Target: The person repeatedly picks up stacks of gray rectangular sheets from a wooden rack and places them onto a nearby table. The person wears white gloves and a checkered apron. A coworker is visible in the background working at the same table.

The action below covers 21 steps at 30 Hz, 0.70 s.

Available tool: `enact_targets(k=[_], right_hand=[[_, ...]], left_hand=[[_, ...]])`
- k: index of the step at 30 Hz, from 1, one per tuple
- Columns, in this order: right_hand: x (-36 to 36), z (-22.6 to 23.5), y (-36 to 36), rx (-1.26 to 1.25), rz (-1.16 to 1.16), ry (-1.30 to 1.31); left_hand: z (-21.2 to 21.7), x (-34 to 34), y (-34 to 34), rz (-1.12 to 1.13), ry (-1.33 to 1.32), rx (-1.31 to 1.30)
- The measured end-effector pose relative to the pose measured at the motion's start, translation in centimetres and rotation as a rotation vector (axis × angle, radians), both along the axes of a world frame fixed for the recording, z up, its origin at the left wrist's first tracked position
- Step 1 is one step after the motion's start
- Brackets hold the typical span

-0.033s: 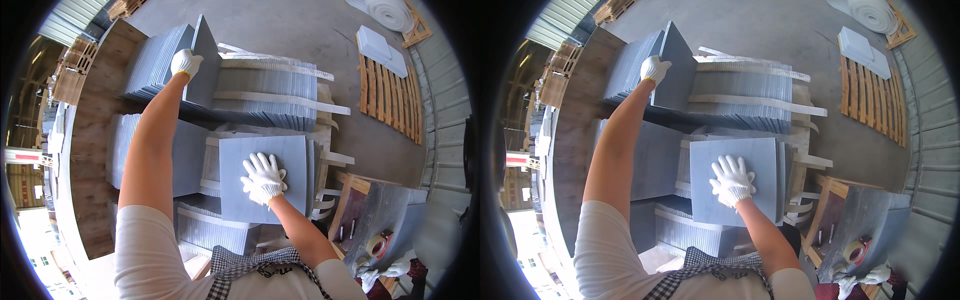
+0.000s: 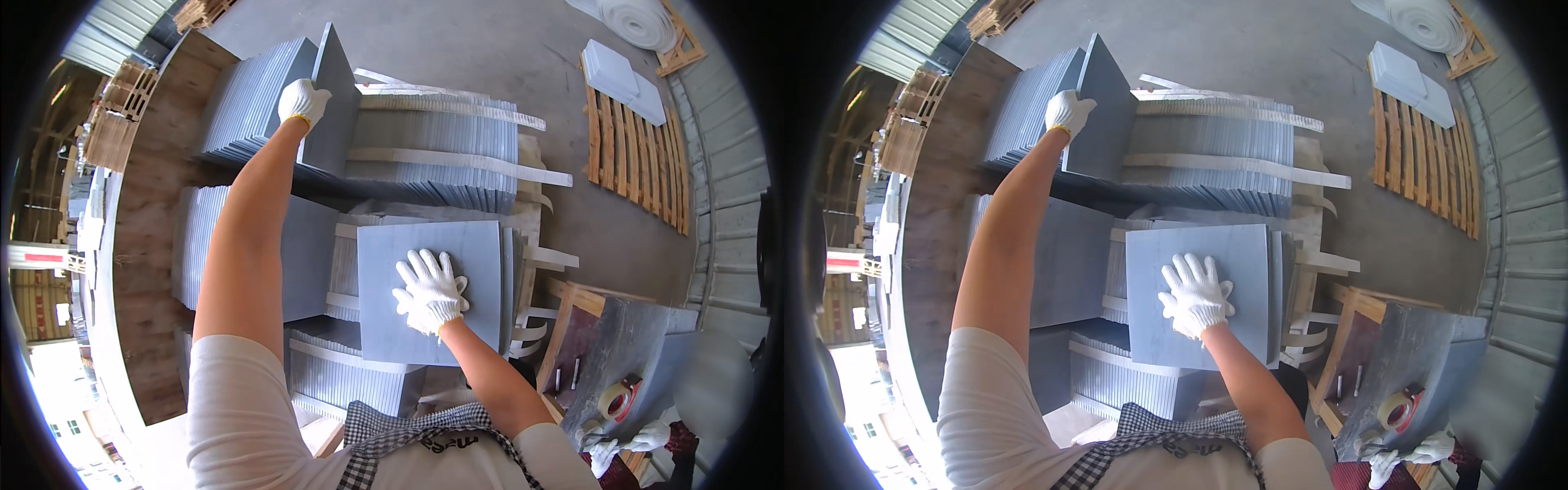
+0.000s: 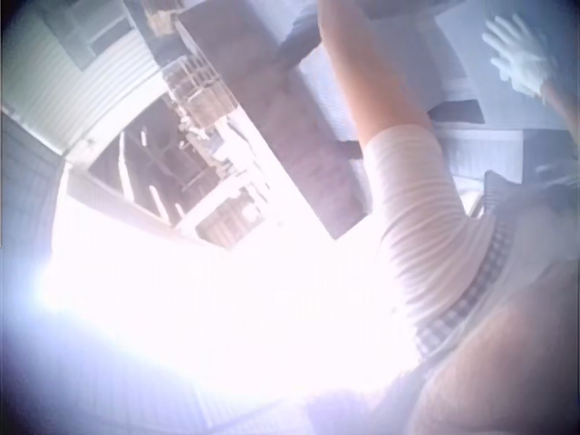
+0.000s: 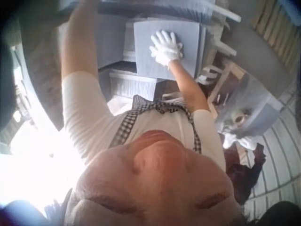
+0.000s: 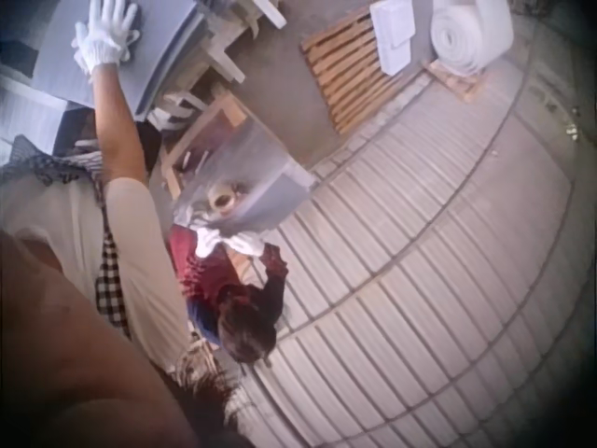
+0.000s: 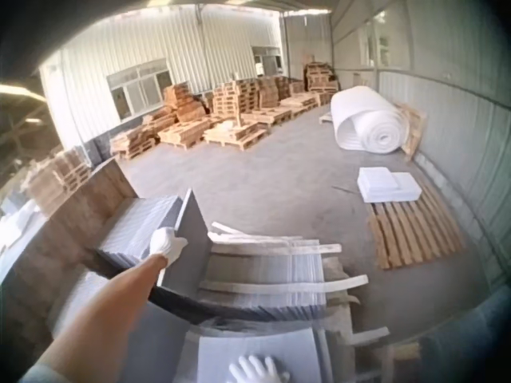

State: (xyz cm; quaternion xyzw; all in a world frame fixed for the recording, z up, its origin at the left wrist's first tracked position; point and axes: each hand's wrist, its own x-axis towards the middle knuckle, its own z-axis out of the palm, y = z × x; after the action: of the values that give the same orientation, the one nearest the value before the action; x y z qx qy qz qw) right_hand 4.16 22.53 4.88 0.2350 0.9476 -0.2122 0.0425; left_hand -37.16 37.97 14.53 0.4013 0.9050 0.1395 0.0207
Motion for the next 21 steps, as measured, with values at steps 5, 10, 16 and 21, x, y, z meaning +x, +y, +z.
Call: enact_targets(k=[5,10,16,21], right_hand=[[-0.3,-0.7,0.3,-0.031,-0.041,-0.015],[-0.4,-1.5,0.2,-0.030,-0.040,-0.015],[-0.5,-1.7,0.3,-0.057,-0.034,-0.022],[-0.3,-1.2,0.4,-0.038,-0.016,0.014]], left_hand=[[-2.1,0.4,1.5,0.048,0.075,-0.005],[-3.4,-1.7,3.9,0.048,0.075,-0.068],[-3.9,-3.9,7.1,0.040,0.099,-0.164],[-2.8,-4.5,6.0,0.088,0.152,-0.182]])
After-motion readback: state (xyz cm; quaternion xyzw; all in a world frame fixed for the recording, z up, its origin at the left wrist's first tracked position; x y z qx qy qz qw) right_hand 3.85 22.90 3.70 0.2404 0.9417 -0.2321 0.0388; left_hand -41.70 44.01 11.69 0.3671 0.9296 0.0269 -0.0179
